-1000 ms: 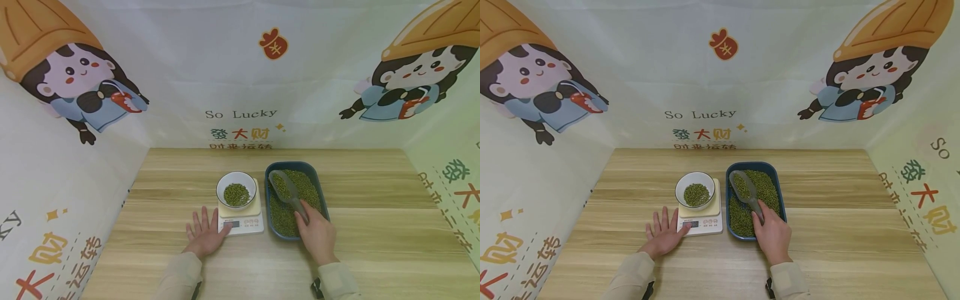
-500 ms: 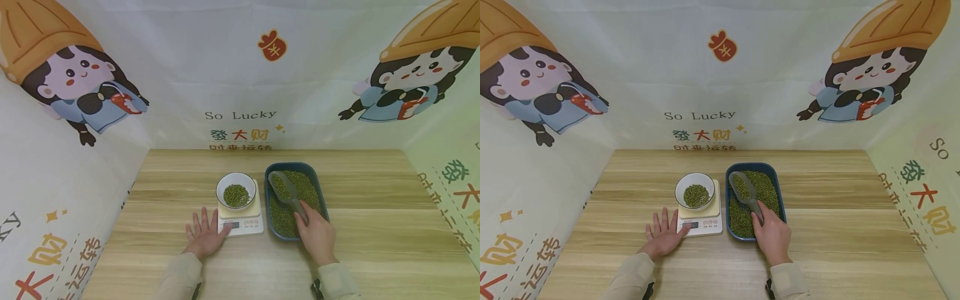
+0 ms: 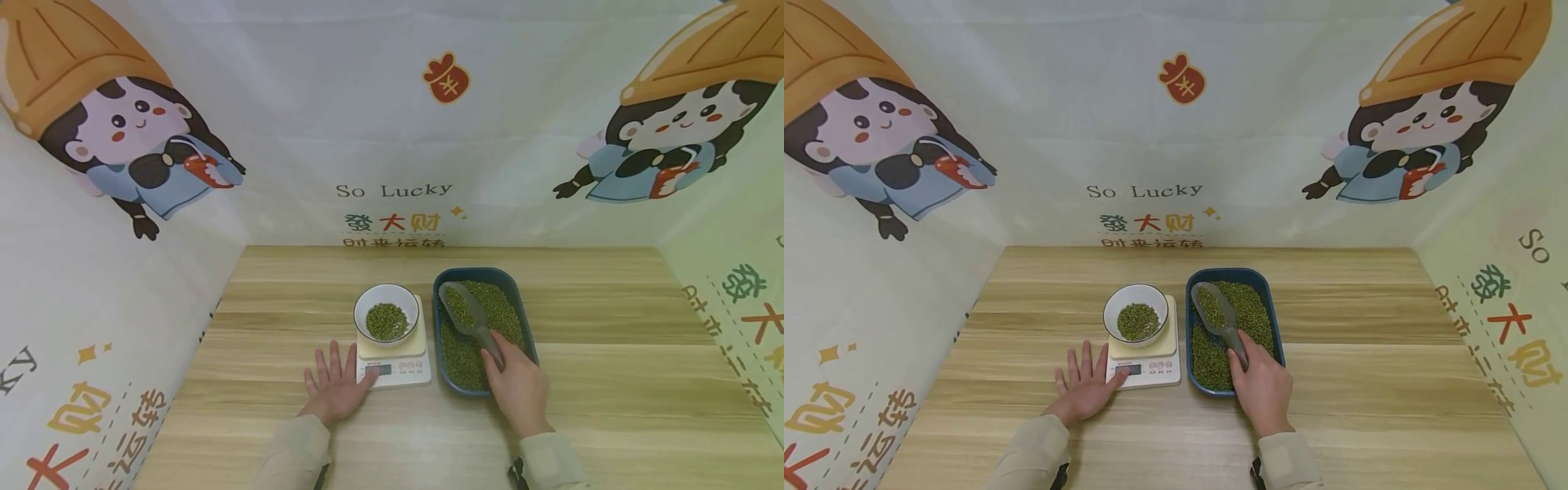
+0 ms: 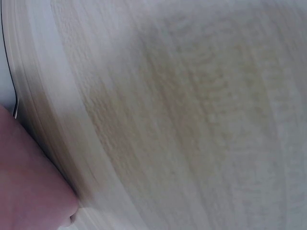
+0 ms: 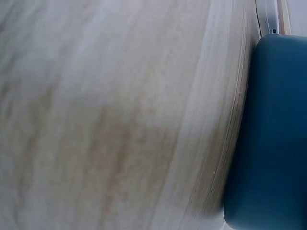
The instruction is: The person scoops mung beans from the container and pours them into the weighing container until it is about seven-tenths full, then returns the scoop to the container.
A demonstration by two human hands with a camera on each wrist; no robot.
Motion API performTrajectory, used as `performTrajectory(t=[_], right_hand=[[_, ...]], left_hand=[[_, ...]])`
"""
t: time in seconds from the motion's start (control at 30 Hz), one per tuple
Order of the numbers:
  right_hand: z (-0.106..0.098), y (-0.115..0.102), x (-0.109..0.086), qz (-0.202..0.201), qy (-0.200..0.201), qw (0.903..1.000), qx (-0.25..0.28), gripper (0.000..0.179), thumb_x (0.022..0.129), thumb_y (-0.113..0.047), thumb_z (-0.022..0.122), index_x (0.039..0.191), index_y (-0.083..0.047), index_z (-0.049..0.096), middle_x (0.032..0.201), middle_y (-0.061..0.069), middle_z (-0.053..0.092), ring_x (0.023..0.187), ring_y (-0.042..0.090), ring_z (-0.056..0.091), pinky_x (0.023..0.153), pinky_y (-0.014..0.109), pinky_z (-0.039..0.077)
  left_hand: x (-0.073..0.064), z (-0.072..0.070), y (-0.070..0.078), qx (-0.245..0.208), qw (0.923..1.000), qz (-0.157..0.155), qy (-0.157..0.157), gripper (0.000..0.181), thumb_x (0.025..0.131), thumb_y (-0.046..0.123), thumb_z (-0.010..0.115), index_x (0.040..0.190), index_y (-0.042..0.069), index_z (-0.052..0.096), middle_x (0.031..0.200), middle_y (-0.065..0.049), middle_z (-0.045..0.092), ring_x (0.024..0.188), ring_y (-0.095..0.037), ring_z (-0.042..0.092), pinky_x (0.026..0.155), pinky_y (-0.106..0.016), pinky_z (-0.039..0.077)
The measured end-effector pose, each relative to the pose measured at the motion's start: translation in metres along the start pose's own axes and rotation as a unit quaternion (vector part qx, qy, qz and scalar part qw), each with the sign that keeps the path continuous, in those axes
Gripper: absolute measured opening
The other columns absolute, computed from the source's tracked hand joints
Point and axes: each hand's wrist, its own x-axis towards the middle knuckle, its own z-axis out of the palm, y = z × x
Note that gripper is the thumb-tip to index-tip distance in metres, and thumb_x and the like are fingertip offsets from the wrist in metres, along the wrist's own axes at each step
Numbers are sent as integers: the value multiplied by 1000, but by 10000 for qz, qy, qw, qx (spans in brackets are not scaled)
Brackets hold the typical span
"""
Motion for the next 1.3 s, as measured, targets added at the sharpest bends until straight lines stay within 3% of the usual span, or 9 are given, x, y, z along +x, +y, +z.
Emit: performTrajectory(t=[0.83,1.3], right_hand=[[1,0,0,15,58,10000,9,37,78,-29,65,112,-16,63,74,3,64,52,14,52,43,29,36],[1,1,0,-46,136,9999,-13,37,77,-28,65,111,-15,63,74,4,65,51,14,52,42,28,35]], left_hand=[[-3,-3,2,-18,9999,53,99,88,75,79,14,144,26,-3,143,-5,-29,123,-28,-35,87,-49,-29],[2,1,0,43,10000,-12,15,87,74,80,14,143,29,-5,142,-3,-31,122,-28,-36,85,-47,-31]])
